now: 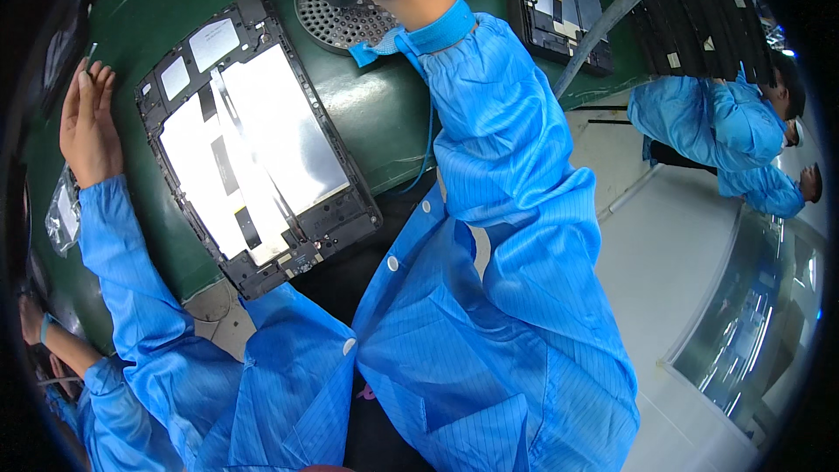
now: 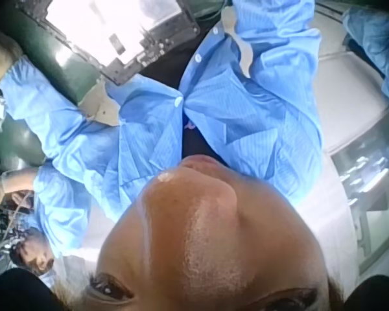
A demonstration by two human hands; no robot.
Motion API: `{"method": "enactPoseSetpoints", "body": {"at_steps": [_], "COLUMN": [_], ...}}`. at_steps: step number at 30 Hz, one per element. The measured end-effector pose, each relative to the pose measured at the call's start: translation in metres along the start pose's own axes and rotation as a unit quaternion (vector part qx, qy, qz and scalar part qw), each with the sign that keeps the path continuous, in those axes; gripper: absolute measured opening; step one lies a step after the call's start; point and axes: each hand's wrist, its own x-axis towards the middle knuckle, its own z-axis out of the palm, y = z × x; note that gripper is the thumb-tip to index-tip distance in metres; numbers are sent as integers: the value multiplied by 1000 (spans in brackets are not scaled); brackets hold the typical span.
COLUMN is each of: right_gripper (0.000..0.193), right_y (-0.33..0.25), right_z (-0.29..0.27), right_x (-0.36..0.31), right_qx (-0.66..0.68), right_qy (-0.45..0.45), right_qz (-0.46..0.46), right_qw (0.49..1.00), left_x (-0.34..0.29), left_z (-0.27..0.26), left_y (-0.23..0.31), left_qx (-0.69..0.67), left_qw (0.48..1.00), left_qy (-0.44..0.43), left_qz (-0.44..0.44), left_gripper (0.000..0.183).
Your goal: Assembling internal components of a tablet using an electric screwdriver on a factory production line.
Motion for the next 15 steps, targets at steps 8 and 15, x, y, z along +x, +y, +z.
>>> {"method": "enactPoseSetpoints", "body": {"at_steps": [8,15], "right_gripper": [24,20], "right_y": [-3,-4], "right_z": [4,5], "right_x": [-2,-6], "right_qx": [-12,-32], "right_qy": [5,27], "right_qz": [-1,14], "right_qw": [1000,999], "left_x": [-6,-4], "left_z": [5,1], "left_y": [9,6], "left_qx": [40,24], "left_qw": [999,1000], "left_qy": [-2,10], "left_qz": [14,10], "left_gripper": [49,42]}}
